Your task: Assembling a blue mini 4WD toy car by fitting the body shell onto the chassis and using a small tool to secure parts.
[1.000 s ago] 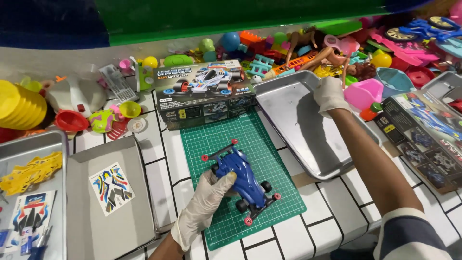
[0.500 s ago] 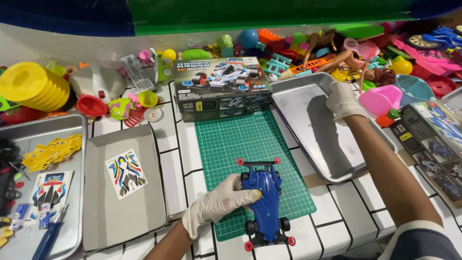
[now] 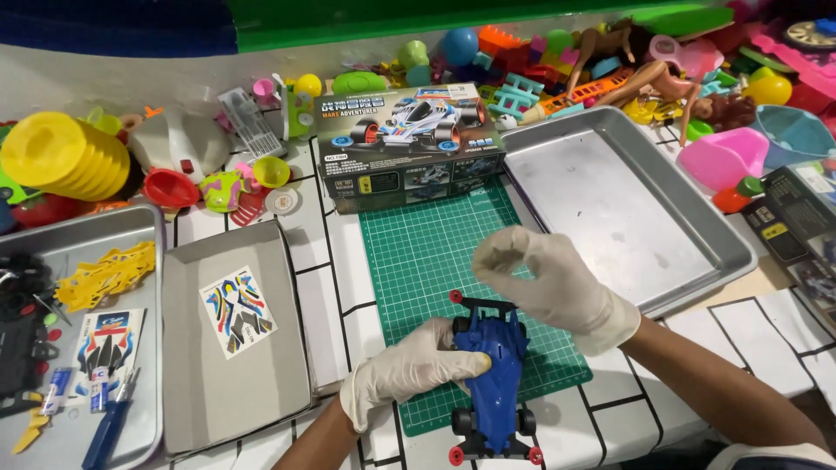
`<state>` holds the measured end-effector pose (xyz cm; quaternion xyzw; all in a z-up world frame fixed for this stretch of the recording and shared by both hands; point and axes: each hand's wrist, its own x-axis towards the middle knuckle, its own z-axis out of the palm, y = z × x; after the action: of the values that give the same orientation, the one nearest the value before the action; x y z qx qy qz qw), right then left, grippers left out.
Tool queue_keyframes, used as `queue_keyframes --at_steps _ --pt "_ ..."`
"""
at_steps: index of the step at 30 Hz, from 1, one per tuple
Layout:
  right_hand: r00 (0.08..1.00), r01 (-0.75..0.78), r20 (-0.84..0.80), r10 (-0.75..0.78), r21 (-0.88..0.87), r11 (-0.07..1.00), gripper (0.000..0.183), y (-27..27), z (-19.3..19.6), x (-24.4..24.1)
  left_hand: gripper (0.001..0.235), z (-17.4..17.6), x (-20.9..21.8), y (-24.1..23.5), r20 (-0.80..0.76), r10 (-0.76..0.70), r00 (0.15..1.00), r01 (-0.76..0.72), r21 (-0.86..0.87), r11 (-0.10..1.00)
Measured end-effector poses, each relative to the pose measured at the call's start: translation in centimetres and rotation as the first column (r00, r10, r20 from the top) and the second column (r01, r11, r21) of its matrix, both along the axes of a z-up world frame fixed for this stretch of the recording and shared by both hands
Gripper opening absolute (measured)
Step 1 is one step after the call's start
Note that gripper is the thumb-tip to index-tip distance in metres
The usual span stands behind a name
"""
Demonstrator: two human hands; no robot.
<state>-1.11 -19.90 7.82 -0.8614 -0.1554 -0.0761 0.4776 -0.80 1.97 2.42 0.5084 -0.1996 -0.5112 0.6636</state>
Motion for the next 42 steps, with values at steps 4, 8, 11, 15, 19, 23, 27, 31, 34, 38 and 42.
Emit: queue_keyframes --at_steps 4,8,11,15,19,23,27,31,34,38,42 --pt "0.992 -0.086 0.089 0.095 -0.099 0.991 0.015 1.1 -0.3 -0.8 0.044 -0.7 0.1 -0.2 0.023 -0.046 0.999 0.047 -0.067 0.997" --pt "0.820 -0.208 0.499 0.280 -0.196 0.958 0.107 1.0 -2.4 -0.4 0.040 -0.5 0.1 0.0 0.014 -0.072 0.997 0.074 -0.119 0.990" --pt "0.776 -0.219 0.559 0.291 -0.194 0.956 0.111 1.3 -2.6 -0.3 0.040 -0.4 0.1 0.0 -0.002 -0.072 0.997 0.071 -0.126 0.990" --pt "0.771 -0.219 0.564 0.297 -0.203 0.954 0.110 2.0 -1.3 -0.8 0.035 -0.2 0.2 0.1 0.018 -0.068 0.998 0.069 -0.105 0.992" --pt "0.903 -0.221 0.340 0.261 -0.151 0.963 0.019 1.8 -1.0 -1.0 0.037 -0.1 0.2 0.1 0.045 -0.093 0.995 0.096 -0.070 0.993" --pt "0.835 -0.323 0.398 0.380 -0.203 0.924 0.089 0.9 -1.7 -0.8 0.042 0.5 0.1 0.2 0.014 -0.086 0.996 0.086 -0.014 0.996" --pt "0.908 -0.283 0.245 0.341 -0.244 0.928 0.023 1.1 -0.8 -0.9 0.037 2.7 0.1 0.2 0.126 -0.101 0.987 0.099 0.019 0.995" --pt "0.852 -0.367 0.302 0.428 -0.238 0.899 0.061 0.3 -1.7 -0.3 0.088 5.1 0.0 0.2 0.075 -0.115 0.991 0.053 0.559 0.827" --pt "0.814 -0.412 0.341 0.471 -0.233 0.881 0.064 0.3 -1.4 -0.2 0.081 3.9 -0.1 0.1 0.079 -0.076 0.994 0.025 0.511 0.859" --pt "0.905 -0.354 0.179 0.386 -0.186 0.916 0.018 0.7 -0.4 -0.3 0.035 0.4 0.1 0.1 0.116 -0.063 0.991 0.058 0.045 0.997" --pt "0.891 -0.350 0.225 0.394 -0.211 0.913 0.027 1.0 -0.3 -0.1 0.038 0.0 0.0 -0.1 0.033 -0.062 0.998 0.063 -0.022 0.998"
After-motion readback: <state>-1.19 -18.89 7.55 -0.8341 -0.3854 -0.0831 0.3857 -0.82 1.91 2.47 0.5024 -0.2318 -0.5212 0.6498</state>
